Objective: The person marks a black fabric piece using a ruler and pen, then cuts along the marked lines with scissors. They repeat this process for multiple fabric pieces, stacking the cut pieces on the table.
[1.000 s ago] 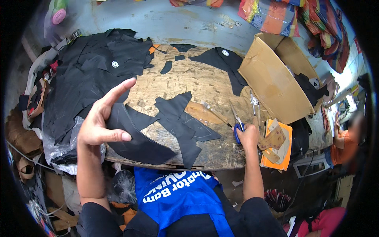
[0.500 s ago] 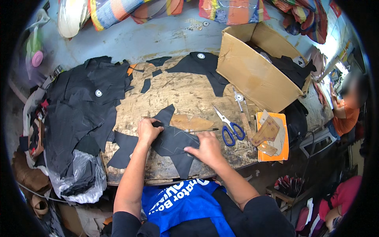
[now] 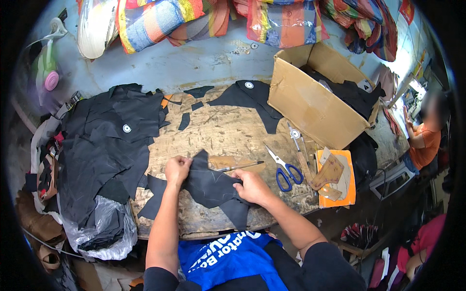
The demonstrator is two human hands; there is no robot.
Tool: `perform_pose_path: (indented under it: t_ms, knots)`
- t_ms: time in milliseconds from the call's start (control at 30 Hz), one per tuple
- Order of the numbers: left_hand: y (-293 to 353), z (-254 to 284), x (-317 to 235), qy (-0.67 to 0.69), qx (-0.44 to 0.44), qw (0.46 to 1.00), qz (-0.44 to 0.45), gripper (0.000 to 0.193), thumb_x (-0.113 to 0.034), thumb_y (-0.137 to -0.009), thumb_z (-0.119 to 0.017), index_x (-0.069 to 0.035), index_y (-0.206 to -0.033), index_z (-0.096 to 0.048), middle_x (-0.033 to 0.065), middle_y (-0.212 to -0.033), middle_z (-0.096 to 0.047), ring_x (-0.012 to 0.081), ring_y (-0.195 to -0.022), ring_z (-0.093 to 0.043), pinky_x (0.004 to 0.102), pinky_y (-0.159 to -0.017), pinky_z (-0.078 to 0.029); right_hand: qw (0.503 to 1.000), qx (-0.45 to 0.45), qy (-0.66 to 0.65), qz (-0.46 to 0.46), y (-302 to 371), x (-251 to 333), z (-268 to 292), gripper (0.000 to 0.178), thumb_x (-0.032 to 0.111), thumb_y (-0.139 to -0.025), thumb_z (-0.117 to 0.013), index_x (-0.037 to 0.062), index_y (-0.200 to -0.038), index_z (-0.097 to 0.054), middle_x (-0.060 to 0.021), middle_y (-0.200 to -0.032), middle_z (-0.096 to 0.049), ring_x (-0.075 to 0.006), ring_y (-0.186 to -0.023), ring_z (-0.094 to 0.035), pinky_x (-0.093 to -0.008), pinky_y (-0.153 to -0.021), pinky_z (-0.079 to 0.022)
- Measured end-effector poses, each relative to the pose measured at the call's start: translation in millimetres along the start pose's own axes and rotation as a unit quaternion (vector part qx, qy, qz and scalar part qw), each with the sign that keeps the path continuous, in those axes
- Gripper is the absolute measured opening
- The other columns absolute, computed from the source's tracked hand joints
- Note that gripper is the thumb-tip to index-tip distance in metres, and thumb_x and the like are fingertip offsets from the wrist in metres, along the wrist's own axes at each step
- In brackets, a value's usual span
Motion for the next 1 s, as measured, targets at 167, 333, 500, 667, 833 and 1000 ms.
perform_pose_path:
  t_ms: [167, 333, 500, 667, 833, 1000]
  knots:
    - [14, 38, 25, 0.031, -0.166, 0.984, -0.056, 0.021, -0.02, -0.079, -0.068, 0.0, -0.075, -0.066, 0.0158, -0.064, -0.062, 0.0254, -0.06, -0.061, 0.0362, -0.058, -0.047, 0.994, 0.018, 0.109, 0.022, -17, 23, 36, 0.022, 0.007, -0.077, -0.061, 0.0025, -0.098, -0.068, -0.022, -0.09, -0.065, -0.0366, -0.087, -0.064, -0.0417, -0.081, -0.05]
    - [27, 40, 25, 0.024, -0.234, 0.966, -0.102, 0.016, -0.012, -0.082, -0.065, 0.002, -0.076, -0.061, 0.015, -0.062, -0.058, 0.0278, -0.056, -0.056, 0.0379, -0.056, -0.044, 0.991, -0.019, 0.111, 0.079, -38, 59, 127, 0.023, 0.003, -0.078, -0.06, 0.0024, -0.099, -0.068, -0.0184, -0.088, -0.069, -0.0262, -0.081, -0.068, -0.0347, -0.075, -0.052]
    - [16, 40, 25, -0.004, -0.219, 0.972, -0.081, 0.015, -0.012, -0.08, -0.066, 0.002, -0.075, -0.061, 0.015, -0.06, -0.058, 0.0293, -0.056, -0.058, 0.0383, -0.056, -0.045, 0.962, -0.26, 0.023, 0.075, -52, 59, 316, 0.025, 0.003, -0.081, -0.06, 0.0008, -0.105, -0.066, -0.0072, -0.091, -0.068, -0.0123, -0.078, -0.059, -0.0293, -0.074, -0.049]
    - [23, 53, 23, 0.056, -0.227, 0.968, -0.095, 0.021, -0.013, -0.078, -0.07, 0.003, -0.09, -0.063, 0.0144, -0.076, -0.061, 0.0263, -0.072, -0.059, 0.0364, -0.069, -0.047, 0.897, -0.419, -0.126, -0.059, -42, -10, 422, 0.033, 0.016, -0.086, -0.062, -0.0006, -0.115, -0.061, -0.013, -0.103, -0.065, -0.0199, -0.088, -0.061, -0.0331, -0.079, -0.048]
    - [67, 89, 29, 0.082, -0.238, 0.96, -0.125, 0.034, -0.012, -0.077, -0.071, 0.002, -0.106, -0.059, 0.0154, -0.098, -0.06, 0.0281, -0.09, -0.058, 0.0361, -0.08, -0.045, 0.842, -0.452, 0.115, -0.272, -31, -77, 437, 0.061, 0.043, -0.082, -0.064, -0.0069, -0.116, -0.057, -0.0249, -0.11, -0.062, -0.0355, -0.103, -0.06, -0.0419, -0.088, -0.046]
    - [133, 151, 64, 0.05, -0.28, 0.954, -0.098, 0.023, -0.007, -0.077, -0.069, 0.002, -0.097, -0.063, 0.0127, -0.098, -0.061, 0.0234, -0.091, -0.058, 0.0321, -0.082, -0.045, 0.801, -0.513, 0.293, -0.098, -31, -40, 382, 0.07, 0.054, -0.078, -0.064, -0.0062, -0.113, -0.06, -0.0292, -0.113, -0.058, -0.0385, -0.109, -0.055, -0.042, -0.096, -0.041]
Point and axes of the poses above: each hand's wrist, its own y-axis away from the middle knuckle, its own z-axis out of the back of the hand, x = y × z, the point moved 8 cm from there along -y, towards the middle knuckle
